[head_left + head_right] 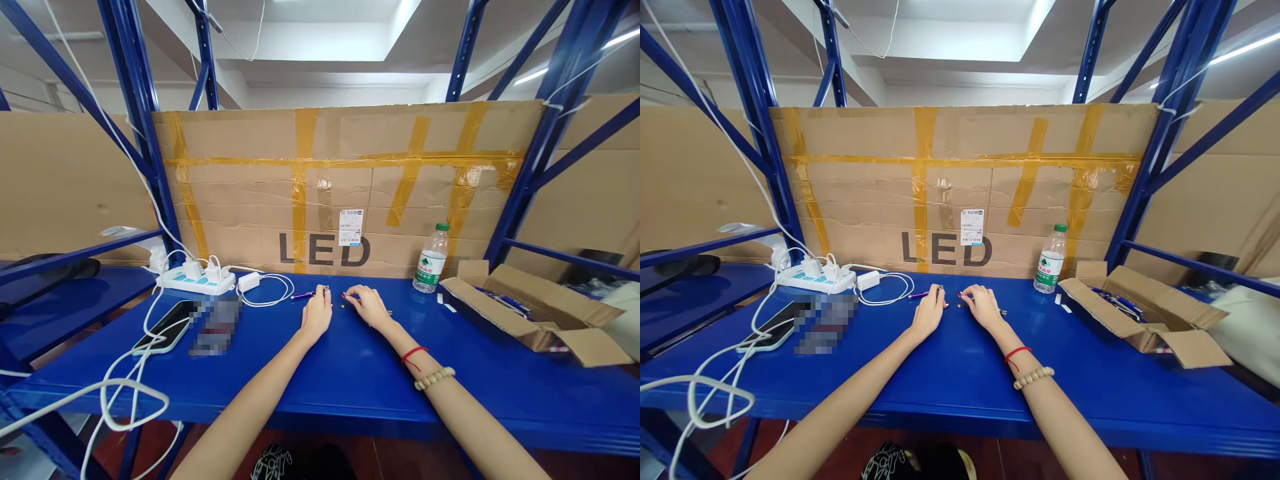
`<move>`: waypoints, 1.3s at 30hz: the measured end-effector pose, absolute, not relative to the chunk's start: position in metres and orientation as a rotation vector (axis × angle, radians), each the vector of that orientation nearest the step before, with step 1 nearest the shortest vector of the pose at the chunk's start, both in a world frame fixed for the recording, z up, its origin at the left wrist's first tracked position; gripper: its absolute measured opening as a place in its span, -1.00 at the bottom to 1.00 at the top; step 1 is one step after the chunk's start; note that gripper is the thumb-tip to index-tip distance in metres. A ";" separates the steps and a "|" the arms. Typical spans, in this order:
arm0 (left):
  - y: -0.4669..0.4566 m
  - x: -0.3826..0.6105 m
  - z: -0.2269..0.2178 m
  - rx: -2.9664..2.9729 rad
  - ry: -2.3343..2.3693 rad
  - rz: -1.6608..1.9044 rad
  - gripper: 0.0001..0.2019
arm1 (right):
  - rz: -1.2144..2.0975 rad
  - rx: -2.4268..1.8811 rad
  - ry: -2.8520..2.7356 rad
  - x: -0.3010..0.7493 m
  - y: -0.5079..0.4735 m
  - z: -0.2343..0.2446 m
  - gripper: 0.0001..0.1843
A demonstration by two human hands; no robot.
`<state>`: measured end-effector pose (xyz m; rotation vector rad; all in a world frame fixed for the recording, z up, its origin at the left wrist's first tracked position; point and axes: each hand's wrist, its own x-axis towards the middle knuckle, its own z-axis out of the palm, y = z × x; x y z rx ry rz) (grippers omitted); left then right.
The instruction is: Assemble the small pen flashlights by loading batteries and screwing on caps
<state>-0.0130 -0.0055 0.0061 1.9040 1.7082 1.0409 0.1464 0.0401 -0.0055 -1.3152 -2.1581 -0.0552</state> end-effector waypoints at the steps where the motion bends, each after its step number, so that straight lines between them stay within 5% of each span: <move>1: -0.006 -0.013 0.006 1.883 1.701 1.048 -0.74 | -0.019 -1.302 -2.121 0.146 0.040 -0.005 -0.81; 16: 0.003 -0.014 -0.001 1.898 1.631 1.125 -0.87 | 0.572 -0.848 -1.976 0.119 0.027 -0.001 -0.72; 39: 0.008 -0.025 -0.002 2.358 1.744 0.751 -0.86 | -0.167 -1.056 -2.585 0.121 0.015 0.003 -0.84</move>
